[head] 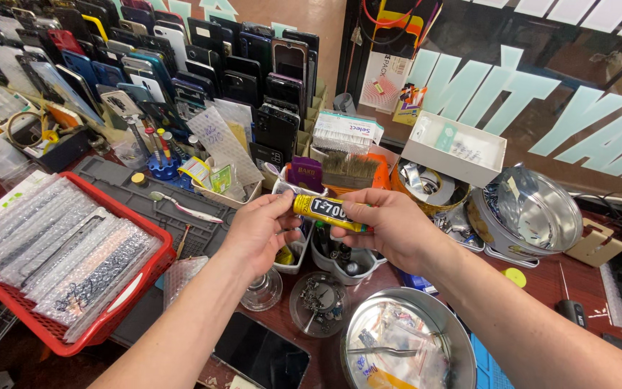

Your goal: The person cleans the edges of a disassembled smartphone with a cloth, then applies adhesive along the frame using a T-7000 tube. The person aligns and presses the screen assembly onto the frame to bond it.

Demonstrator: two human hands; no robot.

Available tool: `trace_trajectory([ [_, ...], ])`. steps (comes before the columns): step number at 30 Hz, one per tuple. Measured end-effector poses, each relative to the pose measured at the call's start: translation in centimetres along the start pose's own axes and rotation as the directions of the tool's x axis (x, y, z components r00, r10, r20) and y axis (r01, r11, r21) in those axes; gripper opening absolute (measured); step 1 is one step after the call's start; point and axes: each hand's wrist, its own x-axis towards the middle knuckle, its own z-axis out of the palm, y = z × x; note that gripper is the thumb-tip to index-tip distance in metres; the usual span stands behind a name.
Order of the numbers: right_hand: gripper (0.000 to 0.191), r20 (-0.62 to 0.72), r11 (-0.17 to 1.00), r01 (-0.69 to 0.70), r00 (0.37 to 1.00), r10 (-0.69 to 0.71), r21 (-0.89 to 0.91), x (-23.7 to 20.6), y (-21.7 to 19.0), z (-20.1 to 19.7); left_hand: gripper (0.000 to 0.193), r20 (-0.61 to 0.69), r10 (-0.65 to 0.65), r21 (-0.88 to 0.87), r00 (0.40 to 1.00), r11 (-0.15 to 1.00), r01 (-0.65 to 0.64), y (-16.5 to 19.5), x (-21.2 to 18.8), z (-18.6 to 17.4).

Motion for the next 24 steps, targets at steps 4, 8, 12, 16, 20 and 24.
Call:
trace_trajectory([
  [4,0.025,0.005,0.988,0.048,0.999,-0.048,-0.146,0.2,-0.1,0.2,0.025,-0.030,-0.017,0.022,0.999,1.000,0.017,0.0,0.1,-0.2],
  [8,0.024,-0.027,0.974,0.074,0.996,-0.082,-0.216,0.3,-0.6,-0.3,0.025,0.044,-0.042,0.021,0.998,0.999,0.041,0.6,0.2,-0.2],
  [12,0.021,-0.040,0.992,0.089,0.995,-0.093,-0.085,0.5,-1.6,-1.2,0.023,0.186,0.003,0.065,0.983,0.998,-0.016,2.9,1.1,-0.7],
  [16,0.020,-0.074,0.992,0.129,0.989,-0.129,-0.006,0.4,-2.6,-1.9,0.027,0.161,0.088,0.121,0.983,0.987,-0.108,4.9,2.3,-1.5],
  [20,0.021,-0.123,0.984,0.172,0.979,-0.165,0.046,0.0,-2.8,-2.5,0.029,-0.029,0.199,0.602,0.980,0.786,-0.141,4.9,2.6,-2.2],
  [24,0.019,-0.202,0.986,0.157,0.969,-0.142,0.062,-0.2,-2.0,-3.2,0.050,-0.123,0.052,0.978,0.991,-0.164,0.130,2.8,0.8,-3.3],
])
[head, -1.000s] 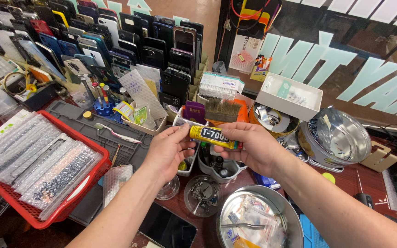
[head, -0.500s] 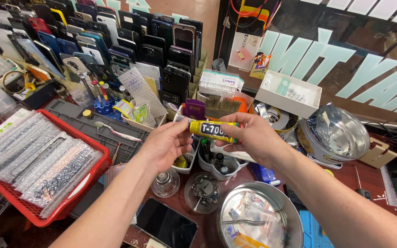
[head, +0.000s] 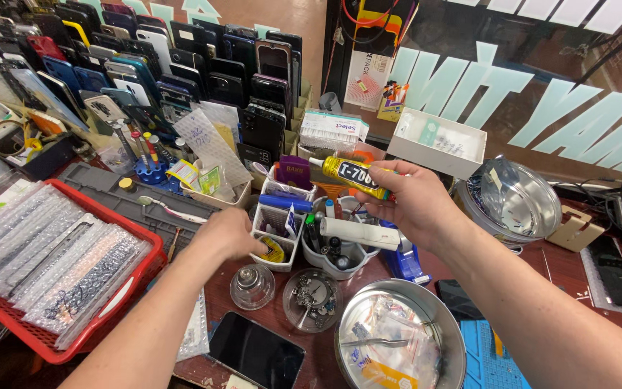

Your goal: The person cleans the edges of a disassembled smartphone with a cloth, then applies adhesive along the frame using a T-7000 tube. The person aligns and presses the screen assembly onto the frame to bond it.

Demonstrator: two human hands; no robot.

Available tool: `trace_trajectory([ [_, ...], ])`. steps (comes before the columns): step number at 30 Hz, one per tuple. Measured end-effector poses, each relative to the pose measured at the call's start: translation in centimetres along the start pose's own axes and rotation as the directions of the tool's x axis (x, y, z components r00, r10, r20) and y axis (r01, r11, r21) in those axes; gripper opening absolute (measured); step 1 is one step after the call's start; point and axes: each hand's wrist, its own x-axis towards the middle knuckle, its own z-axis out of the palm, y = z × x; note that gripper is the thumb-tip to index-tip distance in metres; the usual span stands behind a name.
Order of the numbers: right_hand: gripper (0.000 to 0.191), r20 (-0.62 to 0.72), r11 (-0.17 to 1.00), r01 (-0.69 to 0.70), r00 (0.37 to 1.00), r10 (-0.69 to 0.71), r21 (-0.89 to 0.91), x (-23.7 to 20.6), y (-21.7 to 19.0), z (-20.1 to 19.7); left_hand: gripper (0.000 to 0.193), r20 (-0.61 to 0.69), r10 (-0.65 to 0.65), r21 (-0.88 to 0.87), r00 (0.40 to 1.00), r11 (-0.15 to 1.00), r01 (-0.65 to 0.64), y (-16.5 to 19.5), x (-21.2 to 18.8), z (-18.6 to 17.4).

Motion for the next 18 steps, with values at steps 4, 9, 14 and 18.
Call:
trace_trajectory([
  [4,0.020,-0.076,1.000,-0.026,0.997,0.027,0.013,0.2,1.0,-0.6,0.027,-0.081,-0.013,-0.024,0.997,1.000,0.011,-0.5,-1.6,1.8],
  [9,0.020,-0.075,0.999,-0.029,0.997,0.031,0.028,0.3,1.5,-1.2,0.036,0.053,0.187,0.021,0.981,0.982,-0.188,-1.4,-1.9,1.4],
  [14,0.023,-0.070,0.999,-0.031,0.997,0.033,0.022,0.2,1.4,-0.7,0.051,0.066,0.203,-0.090,0.977,0.976,-0.197,-0.9,-2.1,1.1],
  [18,0.027,-0.004,0.999,-0.029,1.000,0.029,0.016,-0.4,0.9,-0.7,0.045,-0.275,0.178,-0.306,0.945,0.915,-0.262,0.9,-1.6,-0.6],
])
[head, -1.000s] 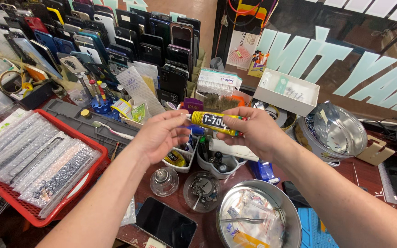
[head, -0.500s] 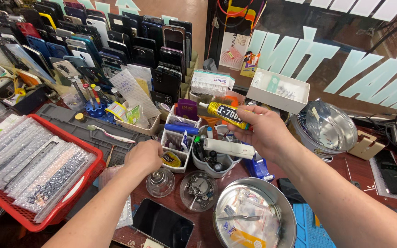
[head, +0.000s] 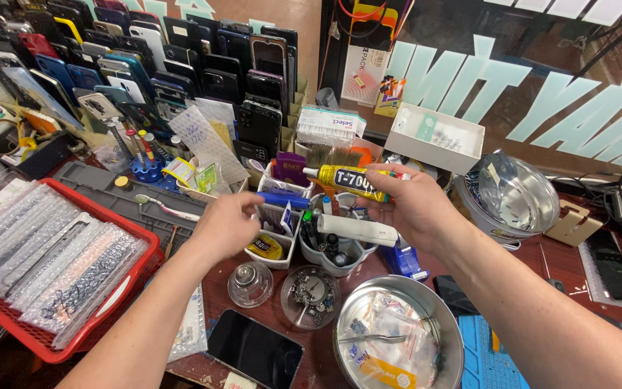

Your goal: The person cleans the edges of a disassembled smartphone with a cloth, then applies adhesive along the frame using a T-7000 tube. The person aligns and presses the screen assembly onto the frame to bond it.

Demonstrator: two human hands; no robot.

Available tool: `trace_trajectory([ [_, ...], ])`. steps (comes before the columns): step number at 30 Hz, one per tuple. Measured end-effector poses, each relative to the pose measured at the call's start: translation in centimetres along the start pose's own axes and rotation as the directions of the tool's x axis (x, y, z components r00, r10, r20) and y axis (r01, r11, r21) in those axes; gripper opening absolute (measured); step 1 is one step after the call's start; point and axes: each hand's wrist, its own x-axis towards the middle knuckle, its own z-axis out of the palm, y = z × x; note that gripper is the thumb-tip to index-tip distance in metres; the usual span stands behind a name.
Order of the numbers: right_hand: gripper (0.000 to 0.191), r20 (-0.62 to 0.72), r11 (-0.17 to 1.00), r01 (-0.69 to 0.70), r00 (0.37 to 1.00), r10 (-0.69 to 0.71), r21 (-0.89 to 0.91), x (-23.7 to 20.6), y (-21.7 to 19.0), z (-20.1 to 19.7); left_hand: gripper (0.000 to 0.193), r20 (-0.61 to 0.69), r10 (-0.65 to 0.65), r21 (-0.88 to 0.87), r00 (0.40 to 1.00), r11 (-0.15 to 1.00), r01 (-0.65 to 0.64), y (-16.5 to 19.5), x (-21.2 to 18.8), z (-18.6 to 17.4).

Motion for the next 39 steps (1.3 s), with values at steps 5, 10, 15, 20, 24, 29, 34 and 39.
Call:
trace_trajectory([
  [5,0.027,0.054,0.998,0.001,0.999,0.003,-0.069,-0.4,0.1,-0.7,0.042,0.265,0.090,-0.894,0.960,0.397,0.209,3.9,1.3,1.7],
  [10,0.027,-0.044,0.983,-0.025,0.999,0.017,-0.183,-2.1,2.3,-4.0,0.029,0.317,0.042,-0.895,0.947,0.343,0.284,7.4,-0.3,8.3],
  [15,0.026,-0.189,0.985,-0.105,0.979,0.077,-0.140,-6.1,4.3,-10.2,0.020,0.452,0.102,-0.836,0.886,0.394,0.382,10.5,-2.7,13.6],
  [20,0.025,-0.339,0.991,-0.114,0.937,0.083,-0.073,-10.1,5.6,-13.3,0.021,0.468,0.133,-0.785,0.874,0.517,0.341,14.0,-4.0,16.2],
  [24,0.025,-0.354,1.000,-0.021,0.935,0.026,0.018,-12.7,5.7,-15.9,0.034,0.503,0.093,-0.700,0.859,0.628,0.341,17.1,-4.5,18.0],
  [29,0.025,-0.360,0.946,0.075,0.932,0.046,0.316,-16.3,6.0,-21.3,0.044,0.534,0.086,-0.616,0.841,0.721,0.317,22.1,-6.9,21.6],
  [34,0.023,-0.454,0.953,0.144,0.891,-0.007,0.266,-19.6,6.6,-27.4,0.030,0.590,0.198,-0.666,0.783,0.668,0.333,27.2,-10.5,25.7],
  [39,0.025,-0.537,0.973,0.167,0.842,-0.055,0.162,-22.1,6.9,-31.8,0.028,0.645,0.283,-0.742,0.710,0.454,0.493,30.8,-12.7,28.1],
])
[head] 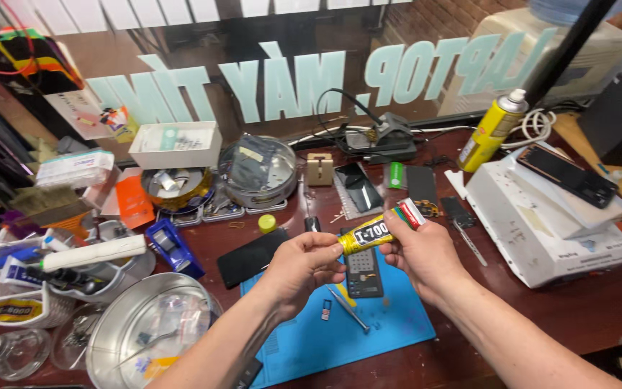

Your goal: The person cleans the edges of a disassembled smartphone with a cloth, then applies adhesive along the frame using a T-7000 tube. The person aligns and presses the screen assembly onto the frame to bond it.

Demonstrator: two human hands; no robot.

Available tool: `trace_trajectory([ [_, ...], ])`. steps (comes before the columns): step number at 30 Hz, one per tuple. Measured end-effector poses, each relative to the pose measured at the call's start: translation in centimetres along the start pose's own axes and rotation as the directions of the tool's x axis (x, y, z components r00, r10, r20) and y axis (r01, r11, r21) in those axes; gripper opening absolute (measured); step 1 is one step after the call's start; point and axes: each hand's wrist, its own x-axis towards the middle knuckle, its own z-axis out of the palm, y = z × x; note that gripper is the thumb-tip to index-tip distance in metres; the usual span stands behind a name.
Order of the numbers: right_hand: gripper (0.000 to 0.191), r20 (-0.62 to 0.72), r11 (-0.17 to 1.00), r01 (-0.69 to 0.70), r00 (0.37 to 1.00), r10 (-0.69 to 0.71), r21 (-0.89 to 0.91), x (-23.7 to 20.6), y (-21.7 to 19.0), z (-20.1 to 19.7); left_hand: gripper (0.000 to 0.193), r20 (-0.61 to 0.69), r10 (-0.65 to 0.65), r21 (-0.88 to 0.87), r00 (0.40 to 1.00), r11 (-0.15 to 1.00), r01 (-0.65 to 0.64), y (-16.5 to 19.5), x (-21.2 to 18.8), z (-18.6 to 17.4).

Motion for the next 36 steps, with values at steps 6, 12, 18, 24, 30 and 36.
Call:
trace_trajectory([
  [6,0.024,-0.070,0.999,0.019,0.997,-0.021,-0.035,0.2,0.2,-3.6,0.026,0.008,0.009,0.127,1.000,0.992,-0.010,-1.0,1.1,3.4],
  [12,0.027,-0.108,0.992,-0.044,0.992,0.057,0.121,0.8,-1.0,-6.1,0.028,0.037,0.000,0.123,0.999,0.992,-0.005,0.6,3.5,5.8],
  [18,0.027,-0.089,0.992,-0.040,0.995,0.051,0.122,1.3,-2.5,-7.1,0.035,0.155,-0.144,0.258,0.977,0.961,0.101,1.3,5.3,7.8],
  [24,0.053,0.025,0.987,-0.137,0.990,0.140,-0.081,1.3,-5.5,-8.2,0.033,0.150,-0.097,0.173,0.984,0.982,0.070,1.6,7.3,8.8],
  [30,0.061,0.501,0.906,-0.351,0.843,0.197,0.235,2.6,-9.5,-12.9,0.032,0.339,-0.092,0.128,0.936,0.991,0.051,3.0,8.9,10.6],
  [36,0.050,0.598,0.933,-0.241,0.801,0.035,0.268,6.0,-10.8,-18.8,0.029,0.213,-0.030,0.104,0.977,0.995,0.008,0.9,10.6,17.0],
])
